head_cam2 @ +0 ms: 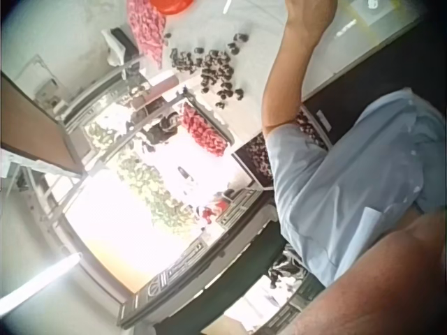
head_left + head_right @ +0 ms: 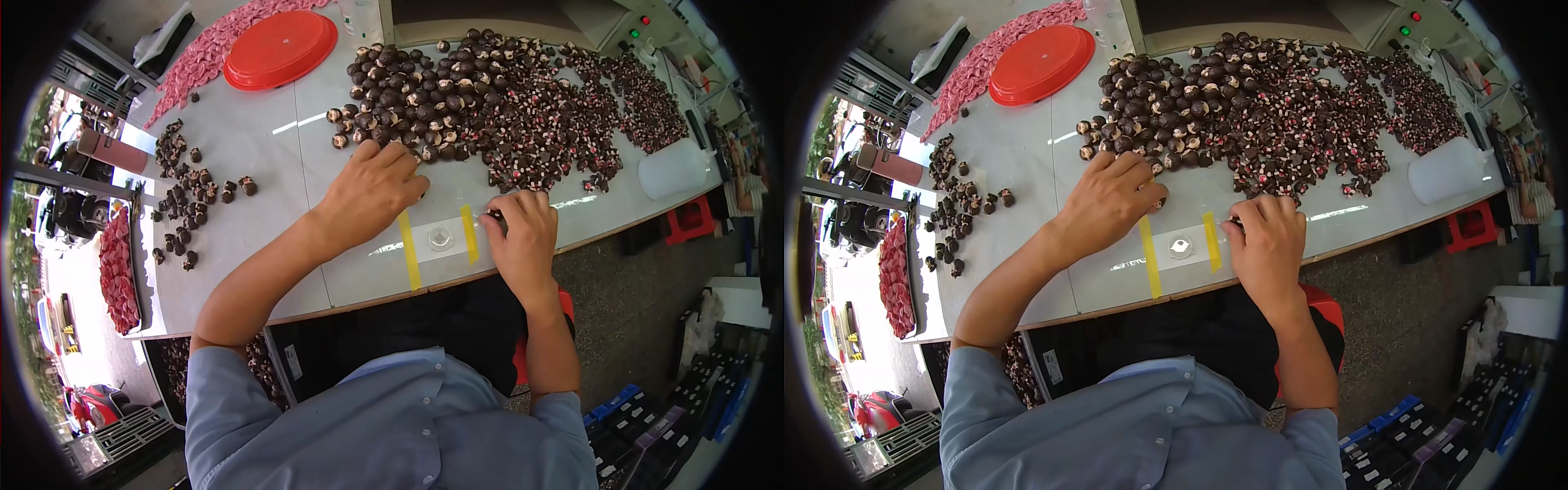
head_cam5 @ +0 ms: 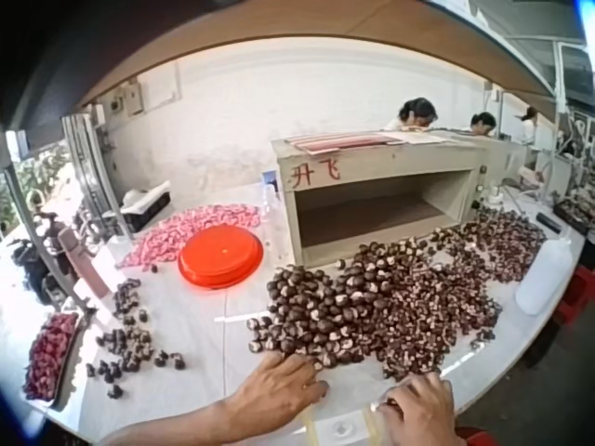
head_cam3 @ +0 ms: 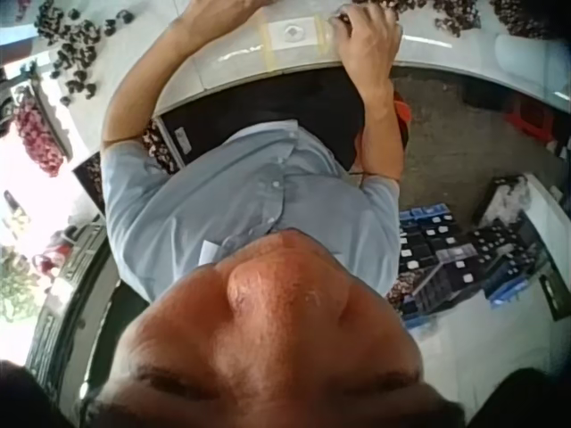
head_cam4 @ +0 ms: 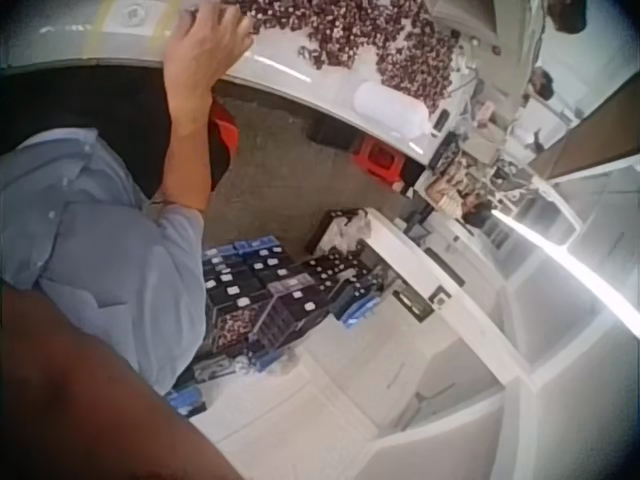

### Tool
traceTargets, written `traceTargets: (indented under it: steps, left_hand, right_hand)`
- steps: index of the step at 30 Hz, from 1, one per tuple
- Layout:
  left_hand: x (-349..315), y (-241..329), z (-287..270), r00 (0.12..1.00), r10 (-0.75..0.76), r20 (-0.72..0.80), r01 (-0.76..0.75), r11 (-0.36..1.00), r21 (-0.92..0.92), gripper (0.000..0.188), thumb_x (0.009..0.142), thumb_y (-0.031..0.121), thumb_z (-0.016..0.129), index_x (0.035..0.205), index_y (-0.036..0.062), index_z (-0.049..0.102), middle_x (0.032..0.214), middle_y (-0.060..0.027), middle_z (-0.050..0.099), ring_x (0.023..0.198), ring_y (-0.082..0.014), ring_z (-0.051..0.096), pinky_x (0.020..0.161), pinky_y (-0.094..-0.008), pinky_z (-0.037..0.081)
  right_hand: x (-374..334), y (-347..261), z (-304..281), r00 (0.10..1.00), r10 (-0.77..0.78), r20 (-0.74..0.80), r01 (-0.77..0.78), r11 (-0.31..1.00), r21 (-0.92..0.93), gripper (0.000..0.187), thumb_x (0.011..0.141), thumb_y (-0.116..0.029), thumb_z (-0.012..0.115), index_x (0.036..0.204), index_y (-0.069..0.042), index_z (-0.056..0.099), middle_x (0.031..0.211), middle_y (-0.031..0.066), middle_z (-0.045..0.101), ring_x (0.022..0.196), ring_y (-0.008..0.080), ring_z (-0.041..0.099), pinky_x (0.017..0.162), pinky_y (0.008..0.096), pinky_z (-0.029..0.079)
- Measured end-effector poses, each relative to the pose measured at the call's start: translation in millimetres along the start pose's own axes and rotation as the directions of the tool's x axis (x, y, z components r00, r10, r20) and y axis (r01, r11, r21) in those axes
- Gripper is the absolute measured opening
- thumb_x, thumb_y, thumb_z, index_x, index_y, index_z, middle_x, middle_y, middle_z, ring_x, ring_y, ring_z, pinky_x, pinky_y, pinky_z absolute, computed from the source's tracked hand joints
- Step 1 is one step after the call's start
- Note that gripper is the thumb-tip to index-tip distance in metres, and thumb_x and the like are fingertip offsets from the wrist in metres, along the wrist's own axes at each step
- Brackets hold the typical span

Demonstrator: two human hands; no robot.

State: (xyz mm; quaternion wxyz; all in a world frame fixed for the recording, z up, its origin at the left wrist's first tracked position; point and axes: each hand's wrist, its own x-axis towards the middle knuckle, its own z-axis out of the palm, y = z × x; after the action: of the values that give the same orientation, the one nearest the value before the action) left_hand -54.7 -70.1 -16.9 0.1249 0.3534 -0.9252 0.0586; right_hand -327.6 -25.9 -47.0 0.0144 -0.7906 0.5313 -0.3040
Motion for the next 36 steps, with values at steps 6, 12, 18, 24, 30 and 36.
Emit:
traceTargets:
  steps: [6, 12, 18, 24, 30, 36]
  left_hand:
    - [-5, 6, -1, 0.998, -0.036, -0.051, 0.027, 0.984, -0.175, 0.024, 0.079, 0.009, 0.083, 0.1, 0.0092, 0.071, 0.098, -0.0063, 0.065, 0.09, -0.0251, 0.066, 0.078, -0.0375, 0.049]
    - [-47, 8, -23, 0.92, -0.355, 0.164, 0.361, 0.61, -0.705, 0.028, 0.089, 0.002, 0.081, 0.114, 0.0001, 0.07, 0.099, -0.0028, 0.063, 0.078, -0.0122, 0.061, 0.071, -0.0269, 0.051]
    - [-67, 7, -9, 0.735, -0.441, 0.515, 0.599, 0.064, -0.798, 0.026, 0.093, 0.001, 0.081, 0.115, 0.001, 0.069, 0.095, 0.0047, 0.06, 0.078, -0.001, 0.052, 0.07, -0.0208, 0.046]
    - [-71, 15, -3, 0.788, -0.444, 0.427, 0.495, 0.045, -0.868, 0.028, 0.094, 0.003, 0.082, 0.118, 0.0013, 0.069, 0.097, 0.0024, 0.064, 0.078, -0.0012, 0.053, 0.07, -0.0203, 0.047]
    - [-73, 21, -2, 0.836, -0.417, 0.356, 0.416, 0.058, -0.908, 0.03, 0.093, 0.001, 0.08, 0.122, -0.0005, 0.069, 0.104, -0.0041, 0.069, 0.085, -0.0083, 0.064, 0.076, -0.0261, 0.056]
    - [-76, 20, -9, 0.847, -0.387, 0.365, 0.433, 0.105, -0.895, 0.035, 0.091, 0.002, 0.081, 0.123, -0.0024, 0.068, 0.103, -0.0103, 0.071, 0.089, -0.0157, 0.072, 0.079, -0.0311, 0.061]
  right_hand:
    - [-5, 1, -8, 0.999, 0.006, -0.053, 0.003, 0.988, 0.156, 0.02, 0.085, 0.0, 0.08, 0.101, -0.006, 0.069, 0.101, 0.0107, 0.064, 0.094, 0.0279, 0.065, 0.08, 0.0393, 0.051]
    - [-24, 8, -14, 0.963, 0.242, 0.12, -0.242, 0.58, 0.778, 0.018, 0.094, 0.008, 0.073, 0.109, 0.0, 0.067, 0.116, 0.0084, 0.062, 0.099, 0.0138, 0.064, 0.088, 0.0282, 0.055]
    - [-33, 16, 0, 0.94, 0.243, 0.237, -0.32, 0.394, 0.862, 0.031, 0.091, 0.012, 0.075, 0.117, 0.001, 0.063, 0.123, 0.0094, 0.061, 0.102, 0.0134, 0.066, 0.092, 0.0282, 0.055]
    - [-27, 3, -15, 0.885, 0.239, 0.4, -0.465, 0.513, 0.722, 0.029, 0.096, 0.002, 0.076, 0.124, 0.004, 0.068, 0.13, 0.0124, 0.063, 0.098, 0.016, 0.068, 0.088, 0.0283, 0.058]
    - [-13, -6, -26, 0.958, -0.034, 0.286, -0.137, 0.819, 0.557, 0.031, 0.096, -0.002, 0.078, 0.126, 0.005, 0.072, 0.12, 0.0107, 0.064, 0.098, 0.0168, 0.067, 0.088, 0.0298, 0.058]
    - [9, -27, -28, 0.93, -0.217, 0.297, 0.085, 0.913, 0.4, 0.028, 0.084, 0.005, 0.081, 0.112, 0.005, 0.075, 0.112, 0.0169, 0.074, 0.1, 0.027, 0.071, 0.088, 0.0355, 0.057]
